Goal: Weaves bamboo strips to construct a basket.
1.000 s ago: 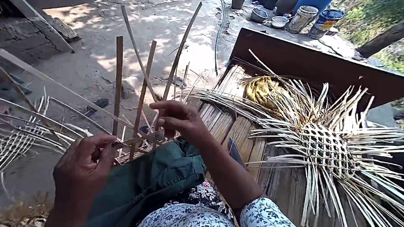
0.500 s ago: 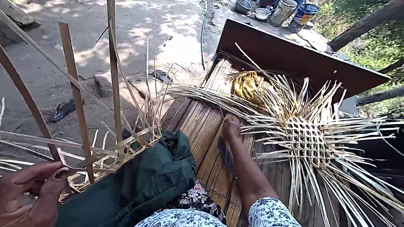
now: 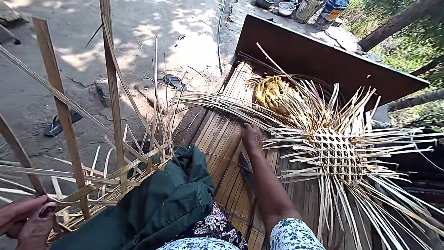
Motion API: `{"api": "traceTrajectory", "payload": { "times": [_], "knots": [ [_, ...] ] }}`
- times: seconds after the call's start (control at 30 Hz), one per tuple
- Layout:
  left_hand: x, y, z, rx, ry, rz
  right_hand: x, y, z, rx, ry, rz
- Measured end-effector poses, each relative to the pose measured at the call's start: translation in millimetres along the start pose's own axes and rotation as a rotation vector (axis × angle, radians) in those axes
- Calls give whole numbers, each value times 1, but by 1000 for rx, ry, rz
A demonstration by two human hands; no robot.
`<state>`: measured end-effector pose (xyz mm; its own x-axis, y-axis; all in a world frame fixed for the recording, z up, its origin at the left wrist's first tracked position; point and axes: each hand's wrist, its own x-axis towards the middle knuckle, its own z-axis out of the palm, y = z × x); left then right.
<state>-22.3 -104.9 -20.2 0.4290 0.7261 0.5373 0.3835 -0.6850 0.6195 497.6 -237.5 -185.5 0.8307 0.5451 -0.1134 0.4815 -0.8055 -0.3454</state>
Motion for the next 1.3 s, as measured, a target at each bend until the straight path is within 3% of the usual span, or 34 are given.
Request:
{"api": "traceTrajectory", "payload": {
  "times": [0.13, 0.43, 0.57, 0.7, 0.97, 1.2, 1.3],
  "knots": [
    [-2, 2, -1, 37, 4, -8, 34, 10, 4, -154, 147, -38],
    [-7, 2, -1, 62, 45, -24, 22, 9, 1, -265, -40, -51],
    [-5, 0, 0, 62, 48, -17, 13, 23, -11, -100, -36, -164],
    [-5, 0, 2, 79, 54, -17, 5, 10, -67, 187, 18, -245],
    [-2, 2, 3, 129, 80, -29, -34, -41, -199, 775, 411, -584],
    [-2, -6, -2, 159, 76, -44, -85, -97, -270, 840, 726, -899],
    [5, -2, 1, 149, 82, -63, -98, -118, -285, 782, 754, -1129]
  ]
}}
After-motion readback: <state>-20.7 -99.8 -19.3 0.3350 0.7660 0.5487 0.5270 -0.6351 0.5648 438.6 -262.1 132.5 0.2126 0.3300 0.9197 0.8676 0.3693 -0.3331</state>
